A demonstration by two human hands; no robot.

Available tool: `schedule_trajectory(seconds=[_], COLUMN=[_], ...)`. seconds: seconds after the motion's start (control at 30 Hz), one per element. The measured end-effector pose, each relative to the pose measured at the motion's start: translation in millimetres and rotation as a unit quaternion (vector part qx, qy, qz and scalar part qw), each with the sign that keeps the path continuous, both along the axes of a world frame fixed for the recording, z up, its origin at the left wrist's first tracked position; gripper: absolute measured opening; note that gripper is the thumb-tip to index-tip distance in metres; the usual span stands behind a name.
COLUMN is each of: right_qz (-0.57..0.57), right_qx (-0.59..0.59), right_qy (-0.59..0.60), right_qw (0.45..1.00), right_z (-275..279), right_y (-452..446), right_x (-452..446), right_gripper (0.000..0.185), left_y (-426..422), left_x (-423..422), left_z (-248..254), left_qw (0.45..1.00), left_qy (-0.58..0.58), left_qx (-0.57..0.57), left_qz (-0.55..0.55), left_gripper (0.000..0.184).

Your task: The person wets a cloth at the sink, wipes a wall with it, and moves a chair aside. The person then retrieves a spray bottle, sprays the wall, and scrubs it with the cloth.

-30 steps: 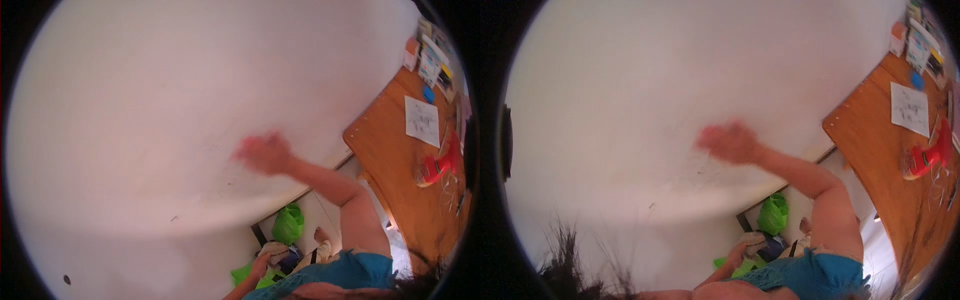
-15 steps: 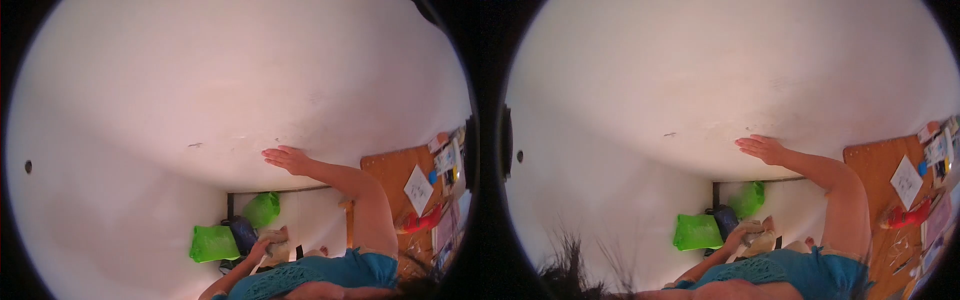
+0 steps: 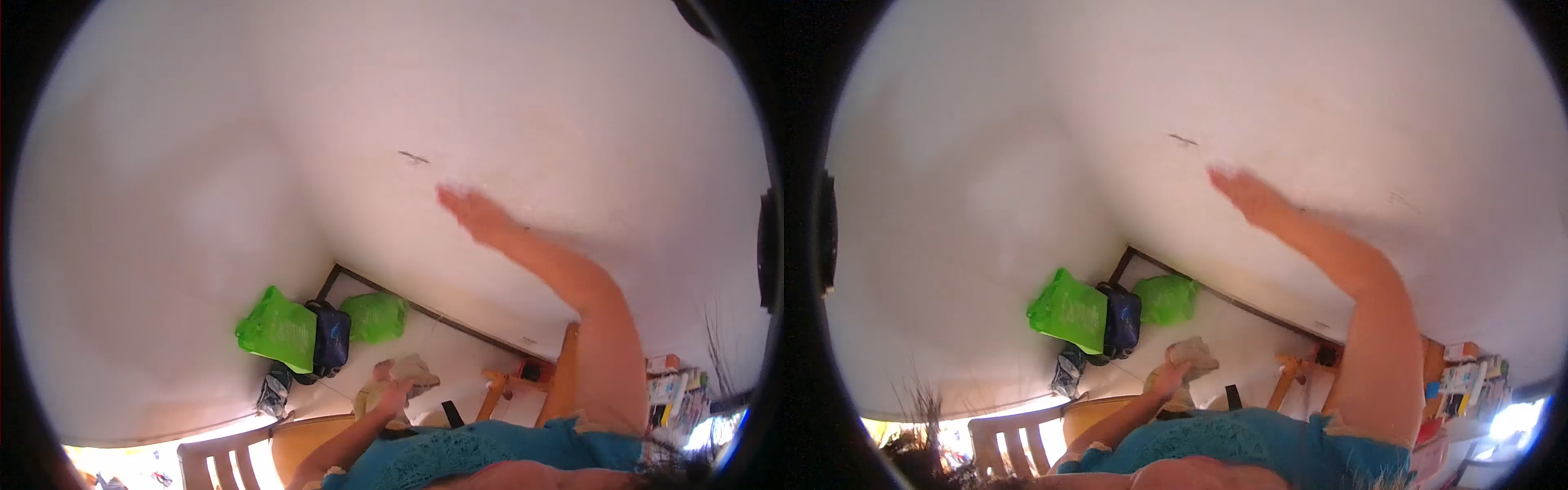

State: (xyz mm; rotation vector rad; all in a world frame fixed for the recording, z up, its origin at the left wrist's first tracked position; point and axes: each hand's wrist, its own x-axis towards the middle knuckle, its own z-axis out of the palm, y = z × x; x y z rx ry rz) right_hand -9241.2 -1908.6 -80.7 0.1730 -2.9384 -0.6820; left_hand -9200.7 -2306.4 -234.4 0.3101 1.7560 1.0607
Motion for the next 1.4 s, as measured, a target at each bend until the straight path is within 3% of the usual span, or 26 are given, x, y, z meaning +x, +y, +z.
schedule_trajectory(seconds=[0.03, 0.07, 0.17, 0.23, 0.3, 0.37, 0.43, 0.47, 0.53, 0.63, 0.77, 0.83, 0.97, 1.0, 1.03, 1.07, 1.1, 1.17, 1.2, 1.23, 1.27, 1.3, 1.37, 1.4], right_qz=[-0.026, 0.036, 0.005, -0.002, -0.002, 0.001, 0.000, -0.004, -0.016, 0.015, 0.031, 0.015, -0.091, -0.099, -0.127, -0.141, -0.155, -0.160, -0.158, -0.134, -0.054, -0.058, -0.069, -0.067], right_qx=[0.101, 0.273, 0.195, 0.220, 0.267, 0.228, 0.228, 0.223, 0.213, 0.280, 0.185, 0.197, 0.136, 0.177, 0.143, 0.152, 0.159, 0.131, 0.117, 0.016, 0.039, -0.059, -0.257, -0.350], right_qy=[-0.114, 0.007, -0.135, -0.088, -0.029, -0.013, 0.005, 0.015, -0.071, -0.144, -0.084, 0.000, 0.071, 0.143, 0.193, 0.234, 0.274, 0.147, 0.088, 0.039, 0.026, 0.063, 0.129, 0.211], right_qw=[0.988, 0.961, 0.971, 0.971, 0.963, 0.974, 0.974, 0.975, 0.974, 0.949, 0.979, 0.980, 0.984, 0.969, 0.962, 0.950, 0.936, 0.967, 0.977, 0.990, 0.997, 0.995, 0.955, 0.910], right_z=[-18, -58, -86, -84, -23, 33, 51, 50, 6, -74, -82, -17, 108, 134, 152, 166, 174, 123, 90, 59, 49, 57, 87, 108], right_y=[-20, -17, -24, -21, -35, -49, -53, -54, -49, -42, -41, -49, -47, -47, -41, -39, -37, -22, -13, -12, -15, -19, -44, -39], right_x=[1, 8, -10, -26, -68, -121, -158, -161, -161, -114, -86, -99, -68, -48, -29, -9, 11, 45, 57, 72, 79, 75, 70, 69], right_gripper=[0.065, 0.063, 0.061, 0.059, 0.057, 0.057, 0.060, 0.062, 0.061, 0.061, 0.061, 0.059, 0.063, 0.068, 0.065, 0.063, 0.061, 0.059, 0.058, 0.056, 0.053, 0.052, 0.048, 0.044], left_y=[-1, -3, -33, -47, -42, -43, -39, -36, -27, -20, -39, -40, -32, -33, -34, -33, -33, -42, -38, -36, -36, -37, -41, -38], left_x=[0, 1, 18, 13, 4, 0, -9, -9, -25, -37, -46, -45, -50, -44, -38, -30, -23, -21, -24, -28, -25, -17, -16, -19], left_z=[3, 5, -115, -97, -93, -96, -89, -85, -70, -34, -56, -95, -62, -79, -100, -134, -174, -183, -169, -157, -150, -148, -121, -82], left_qw=[0.998, 0.993, 0.994, 0.999, 0.998, 0.998, 0.999, 0.998, 1.000, 0.995, 0.994, 0.998, 0.993, 0.991, 0.989, 0.963, 0.923, 0.882, 0.890, 0.895, 0.919, 0.936, 0.961, 0.969], left_qy=[0.050, 0.099, 0.105, 0.012, -0.029, -0.007, 0.032, 0.051, -0.024, 0.074, 0.103, 0.031, 0.115, 0.129, 0.141, 0.246, 0.348, 0.388, 0.337, 0.286, 0.281, 0.274, 0.196, 0.127], left_qx=[-0.027, -0.056, -0.022, -0.034, -0.046, -0.052, -0.020, -0.001, 0.005, 0.015, 0.038, -0.028, -0.031, -0.012, 0.007, 0.018, 0.029, 0.037, 0.036, 0.031, 0.069, 0.109, 0.123, 0.092], left_qz=[-0.015, -0.030, -0.012, -0.024, -0.019, -0.018, -0.027, -0.042, 0.013, 0.063, 0.022, 0.037, -0.019, -0.032, -0.046, -0.105, -0.163, -0.265, -0.304, -0.341, -0.269, -0.194, -0.155, -0.193], left_gripper=[0.051, 0.056, 0.052, 0.050, 0.049, 0.049, 0.049, 0.047, 0.043, 0.043, 0.050, 0.054, 0.059, 0.060, 0.060, 0.060, 0.060, 0.061, 0.061, 0.062, 0.051, 0.040, 0.032, 0.033])
